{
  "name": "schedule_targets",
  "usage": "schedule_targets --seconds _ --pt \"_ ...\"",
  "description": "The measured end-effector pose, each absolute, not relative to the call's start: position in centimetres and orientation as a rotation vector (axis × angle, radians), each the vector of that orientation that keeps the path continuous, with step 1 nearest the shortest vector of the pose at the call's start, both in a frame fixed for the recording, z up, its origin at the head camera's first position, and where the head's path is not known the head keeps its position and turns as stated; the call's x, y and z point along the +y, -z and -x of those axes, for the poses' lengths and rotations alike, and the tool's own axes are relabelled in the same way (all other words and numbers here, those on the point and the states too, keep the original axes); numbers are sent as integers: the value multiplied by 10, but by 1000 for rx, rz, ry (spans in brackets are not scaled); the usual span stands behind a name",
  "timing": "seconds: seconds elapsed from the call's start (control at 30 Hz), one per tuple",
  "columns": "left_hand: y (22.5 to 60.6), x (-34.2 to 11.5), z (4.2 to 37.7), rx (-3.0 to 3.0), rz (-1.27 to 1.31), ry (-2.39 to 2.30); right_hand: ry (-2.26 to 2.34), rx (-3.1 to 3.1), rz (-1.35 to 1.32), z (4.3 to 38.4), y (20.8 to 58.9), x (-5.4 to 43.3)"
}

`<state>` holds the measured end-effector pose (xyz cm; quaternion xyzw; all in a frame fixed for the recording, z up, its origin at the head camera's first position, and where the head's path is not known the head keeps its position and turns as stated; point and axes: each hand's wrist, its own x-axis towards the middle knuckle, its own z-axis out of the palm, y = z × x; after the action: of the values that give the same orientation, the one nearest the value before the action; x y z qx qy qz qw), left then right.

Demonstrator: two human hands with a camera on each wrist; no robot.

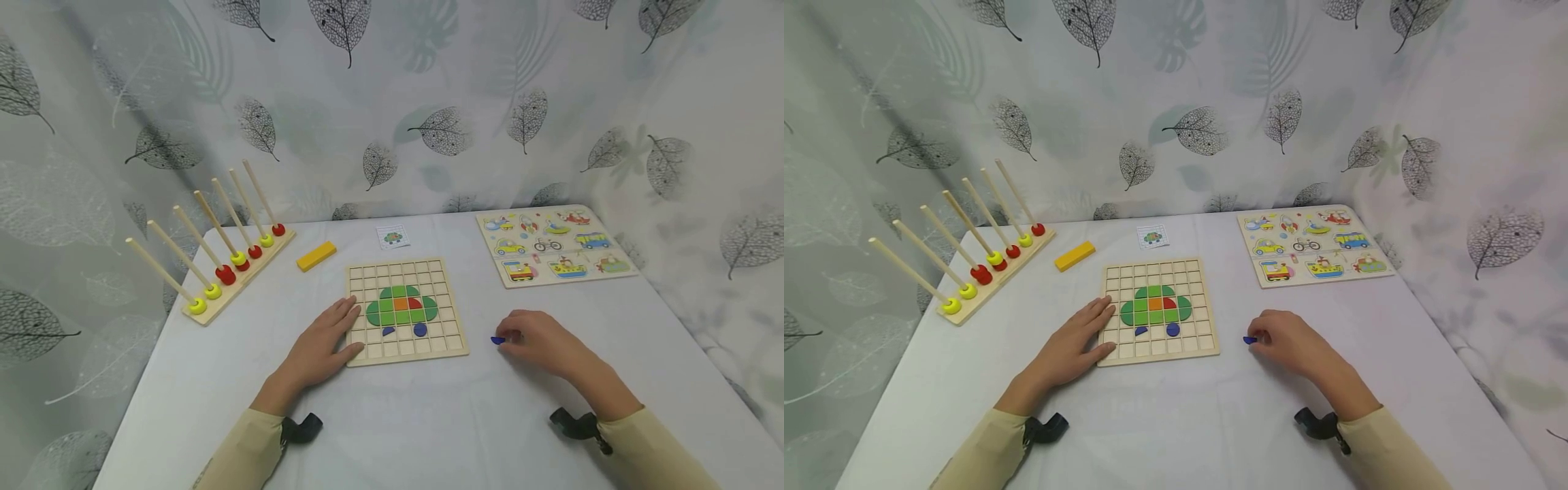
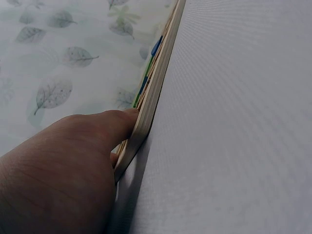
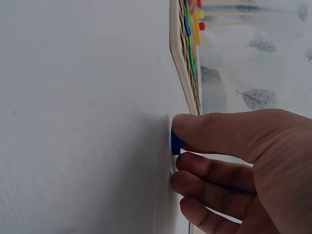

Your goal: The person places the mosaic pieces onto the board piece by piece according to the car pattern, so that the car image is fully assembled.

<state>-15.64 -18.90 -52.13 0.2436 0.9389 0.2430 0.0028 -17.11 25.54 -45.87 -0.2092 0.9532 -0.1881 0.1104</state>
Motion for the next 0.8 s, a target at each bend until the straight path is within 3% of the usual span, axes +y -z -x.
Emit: schedule_targets --seconds 0.8 --pt "521 -190 156 2941 -774 -760 561 2926 792 174 449 245"
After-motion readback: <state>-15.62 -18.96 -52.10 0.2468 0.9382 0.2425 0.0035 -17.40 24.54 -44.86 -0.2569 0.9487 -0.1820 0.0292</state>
